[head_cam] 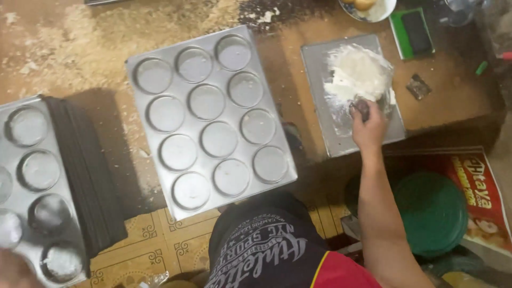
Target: Greasing the individual molds of muffin or cupcake tins with shortening using a cloth.
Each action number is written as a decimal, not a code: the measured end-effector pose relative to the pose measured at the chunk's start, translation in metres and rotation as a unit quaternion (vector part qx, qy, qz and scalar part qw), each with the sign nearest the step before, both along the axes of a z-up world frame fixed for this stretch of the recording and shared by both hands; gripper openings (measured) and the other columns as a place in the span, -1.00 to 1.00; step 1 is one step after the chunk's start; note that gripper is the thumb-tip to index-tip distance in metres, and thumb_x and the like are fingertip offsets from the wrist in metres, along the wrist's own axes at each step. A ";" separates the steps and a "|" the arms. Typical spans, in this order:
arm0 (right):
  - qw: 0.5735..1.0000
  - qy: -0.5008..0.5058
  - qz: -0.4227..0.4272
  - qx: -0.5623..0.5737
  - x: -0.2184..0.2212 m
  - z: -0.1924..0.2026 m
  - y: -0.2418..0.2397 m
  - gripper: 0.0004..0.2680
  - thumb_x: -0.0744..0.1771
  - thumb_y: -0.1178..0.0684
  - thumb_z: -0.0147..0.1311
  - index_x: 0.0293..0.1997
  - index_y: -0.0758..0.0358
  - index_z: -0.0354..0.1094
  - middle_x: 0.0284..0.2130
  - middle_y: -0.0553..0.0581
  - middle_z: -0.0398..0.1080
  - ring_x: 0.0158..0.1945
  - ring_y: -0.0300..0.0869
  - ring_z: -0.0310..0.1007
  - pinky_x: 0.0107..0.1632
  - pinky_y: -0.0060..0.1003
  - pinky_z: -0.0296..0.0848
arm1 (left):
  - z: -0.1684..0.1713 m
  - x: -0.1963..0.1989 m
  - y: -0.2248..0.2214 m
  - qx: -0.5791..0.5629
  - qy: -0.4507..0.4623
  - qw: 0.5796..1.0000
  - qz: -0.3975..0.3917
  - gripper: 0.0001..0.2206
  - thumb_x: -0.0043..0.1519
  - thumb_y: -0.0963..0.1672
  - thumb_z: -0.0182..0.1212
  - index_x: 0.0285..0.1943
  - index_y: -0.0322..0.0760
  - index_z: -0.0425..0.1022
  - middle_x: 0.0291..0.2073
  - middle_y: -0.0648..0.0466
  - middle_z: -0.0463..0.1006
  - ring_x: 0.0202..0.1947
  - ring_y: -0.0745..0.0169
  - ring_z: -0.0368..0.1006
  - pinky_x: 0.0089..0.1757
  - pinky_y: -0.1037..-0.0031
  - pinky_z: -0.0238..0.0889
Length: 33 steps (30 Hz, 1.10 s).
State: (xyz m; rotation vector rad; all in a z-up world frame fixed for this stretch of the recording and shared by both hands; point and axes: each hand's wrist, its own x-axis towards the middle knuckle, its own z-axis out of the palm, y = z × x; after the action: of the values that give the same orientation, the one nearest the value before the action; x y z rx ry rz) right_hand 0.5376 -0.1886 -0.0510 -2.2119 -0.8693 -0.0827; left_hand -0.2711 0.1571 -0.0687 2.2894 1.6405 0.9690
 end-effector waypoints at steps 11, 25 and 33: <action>0.979 0.022 0.169 -0.114 -0.047 -0.125 0.076 -0.68 0.34 -0.16 0.26 0.08 0.23 0.41 -0.09 0.35 0.40 0.09 0.25 0.37 0.10 0.17 0.30 | 0.089 0.313 -0.096 -0.355 -0.164 0.912 0.124 -0.34 0.47 -0.08 0.17 0.64 -0.13 -0.20 0.48 -0.40 0.00 0.39 -0.59 0.00 0.16 -0.42 0.10; 0.938 -0.062 0.337 -0.053 -0.032 0.095 0.182 -0.89 0.34 0.12 0.08 -0.11 0.18 0.25 -0.35 0.29 0.34 -0.13 0.28 0.43 -0.08 0.11 0.31 | 0.058 0.324 -0.066 -0.400 -0.226 0.888 -0.009 -0.23 0.25 -0.03 0.26 0.63 -0.17 -0.06 0.50 -0.27 0.05 0.49 -0.25 -0.04 0.35 -0.04 -0.12; 0.879 -0.291 0.319 -0.203 -0.162 0.002 0.334 -0.81 0.28 -0.02 0.15 -0.07 0.13 0.37 -0.33 0.16 0.50 -0.19 0.05 0.55 -0.04 0.04 0.29 | 0.059 0.318 -0.065 -0.354 -0.230 0.905 -0.050 -0.27 0.25 -0.10 0.28 0.59 -0.33 0.00 0.43 -0.36 0.17 0.43 -0.35 0.07 0.34 -0.06 -0.05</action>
State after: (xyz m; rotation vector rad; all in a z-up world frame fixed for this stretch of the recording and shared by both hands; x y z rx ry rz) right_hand 0.3761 0.1451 -0.0491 -2.1638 -2.0798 -0.2772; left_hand 0.0466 0.0916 -0.0097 1.5015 1.3475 0.6601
